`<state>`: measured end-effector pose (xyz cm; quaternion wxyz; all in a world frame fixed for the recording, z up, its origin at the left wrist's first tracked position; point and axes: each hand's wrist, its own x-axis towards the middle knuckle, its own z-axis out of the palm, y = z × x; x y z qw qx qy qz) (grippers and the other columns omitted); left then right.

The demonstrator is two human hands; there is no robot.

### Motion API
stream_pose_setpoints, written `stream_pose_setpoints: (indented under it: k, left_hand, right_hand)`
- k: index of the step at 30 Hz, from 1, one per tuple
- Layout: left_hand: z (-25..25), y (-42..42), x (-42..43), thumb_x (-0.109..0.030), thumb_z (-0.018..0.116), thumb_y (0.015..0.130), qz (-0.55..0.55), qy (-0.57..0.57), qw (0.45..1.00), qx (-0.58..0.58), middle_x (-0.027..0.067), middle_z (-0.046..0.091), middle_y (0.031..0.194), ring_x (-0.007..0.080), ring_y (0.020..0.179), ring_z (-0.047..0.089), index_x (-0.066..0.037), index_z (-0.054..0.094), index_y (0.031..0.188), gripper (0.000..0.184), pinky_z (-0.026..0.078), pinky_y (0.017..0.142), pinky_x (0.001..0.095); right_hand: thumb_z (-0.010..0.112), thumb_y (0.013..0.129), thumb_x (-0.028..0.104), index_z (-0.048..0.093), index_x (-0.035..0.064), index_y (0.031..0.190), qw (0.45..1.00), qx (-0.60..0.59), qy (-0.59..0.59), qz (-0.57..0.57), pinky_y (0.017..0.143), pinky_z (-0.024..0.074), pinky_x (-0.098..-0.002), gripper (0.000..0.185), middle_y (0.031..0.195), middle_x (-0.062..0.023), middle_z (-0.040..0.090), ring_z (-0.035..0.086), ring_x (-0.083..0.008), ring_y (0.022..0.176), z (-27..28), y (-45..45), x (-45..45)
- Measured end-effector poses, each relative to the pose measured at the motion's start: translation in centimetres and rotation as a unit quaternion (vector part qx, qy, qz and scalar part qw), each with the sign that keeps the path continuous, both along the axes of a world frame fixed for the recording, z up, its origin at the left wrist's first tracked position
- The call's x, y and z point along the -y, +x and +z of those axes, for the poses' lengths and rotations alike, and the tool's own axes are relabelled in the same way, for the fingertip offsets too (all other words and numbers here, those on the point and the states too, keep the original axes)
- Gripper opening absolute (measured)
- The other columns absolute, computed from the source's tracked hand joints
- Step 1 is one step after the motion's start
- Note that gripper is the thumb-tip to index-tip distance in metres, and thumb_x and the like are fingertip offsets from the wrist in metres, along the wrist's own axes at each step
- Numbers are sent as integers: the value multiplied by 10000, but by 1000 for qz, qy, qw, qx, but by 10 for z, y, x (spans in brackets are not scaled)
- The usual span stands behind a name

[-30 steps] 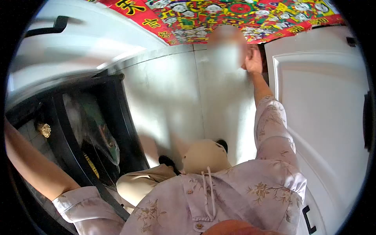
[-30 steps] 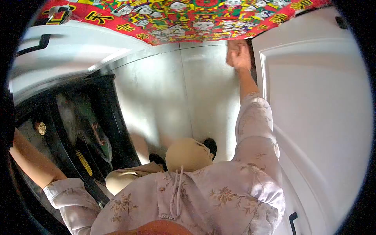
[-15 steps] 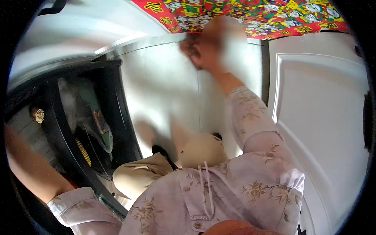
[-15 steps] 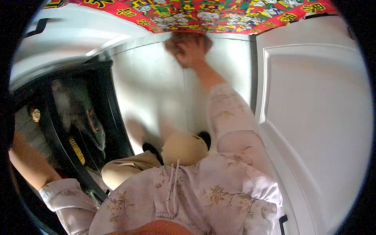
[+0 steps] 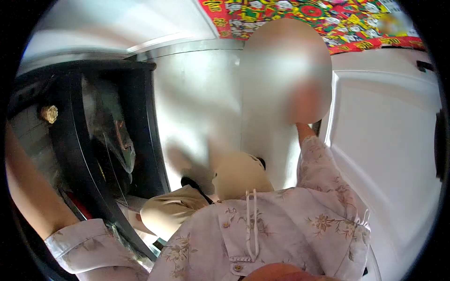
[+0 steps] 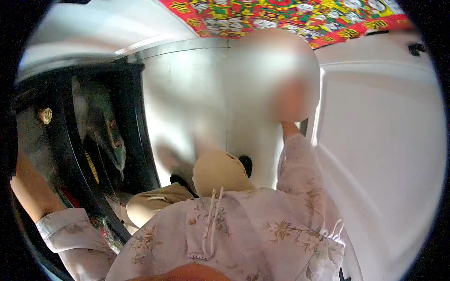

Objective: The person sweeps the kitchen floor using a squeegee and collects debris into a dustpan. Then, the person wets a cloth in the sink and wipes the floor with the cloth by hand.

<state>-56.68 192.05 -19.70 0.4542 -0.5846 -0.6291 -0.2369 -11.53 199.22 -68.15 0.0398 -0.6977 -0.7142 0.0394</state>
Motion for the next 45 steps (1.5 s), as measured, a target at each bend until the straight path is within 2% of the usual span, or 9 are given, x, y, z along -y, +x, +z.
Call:
stream_pose_setpoints:
  k: [13,21,25,26,30,33,37,41,45]
  left_hand:
    - [-23,-14,19,-480,326,893,28,16,999,-21,277,25,1382,420,1274,127,-25,116,1340,672,209,1005,578]
    - [-30,-20,21,-481,326,893,31,12,999,-29,282,24,1381,420,1274,125,-17,118,1340,677,201,1009,573]
    - [-31,-26,25,-481,327,893,35,23,999,-20,285,23,1381,421,1274,123,-13,120,1340,680,197,1011,570]
    - [-30,-27,27,-481,327,893,33,25,999,-18,286,23,1381,421,1274,123,-12,120,1340,681,196,1011,569]
    - [-28,-31,32,-482,327,892,33,34,999,-12,288,23,1380,421,1274,121,-8,121,1340,684,192,1013,566]
    - [-25,-33,37,-482,328,892,27,34,999,-10,290,22,1380,421,1274,120,-5,122,1340,686,189,1015,564]
    - [-24,-38,34,-482,328,892,23,28,999,-6,293,22,1379,422,1274,119,-1,123,1341,689,185,1017,561]
    - [-22,-36,33,-483,328,892,21,28,999,-13,295,21,1379,422,1274,118,3,124,1341,692,181,1019,559]
    - [-24,-30,28,-483,329,892,12,21,999,-27,298,20,1379,422,1274,116,7,126,1341,695,177,1021,556]
  right_hand:
    - [457,772,509,406,222,1247,948,-45,-108,295,996,71,-625,558,1408,-38,244,168,-255,1306,-29,-306,9]
    - [476,775,459,400,259,1242,850,-3,-179,495,1033,55,-566,513,1433,14,178,107,-186,1330,-6,-420,50]
    - [507,766,454,448,242,1205,874,-81,-100,468,1017,171,-537,491,1414,-17,235,207,-220,1300,-27,-368,33]
    - [538,763,422,491,223,1157,858,-156,-21,488,969,284,-483,443,1319,-73,373,355,-258,1204,-30,-339,18]
    - [503,815,317,538,97,1021,880,-117,239,393,811,405,-447,304,1036,-104,539,512,-272,964,64,-260,12]
    - [505,808,359,404,126,1184,961,-81,16,264,937,259,-452,454,1226,-94,381,343,-262,1137,58,-253,-1]
    - [506,802,402,271,155,1346,969,-42,-219,106,1063,112,-457,643,1416,-83,224,174,-252,1310,31,-259,-5]
    - [346,832,539,390,252,1275,887,-251,-42,385,1009,44,-600,529,1409,-34,254,168,-259,1311,-27,-375,49]
    - [379,820,512,387,239,1276,865,-55,-186,462,1030,46,-565,531,1434,-26,195,114,-224,1333,-21,-424,55]
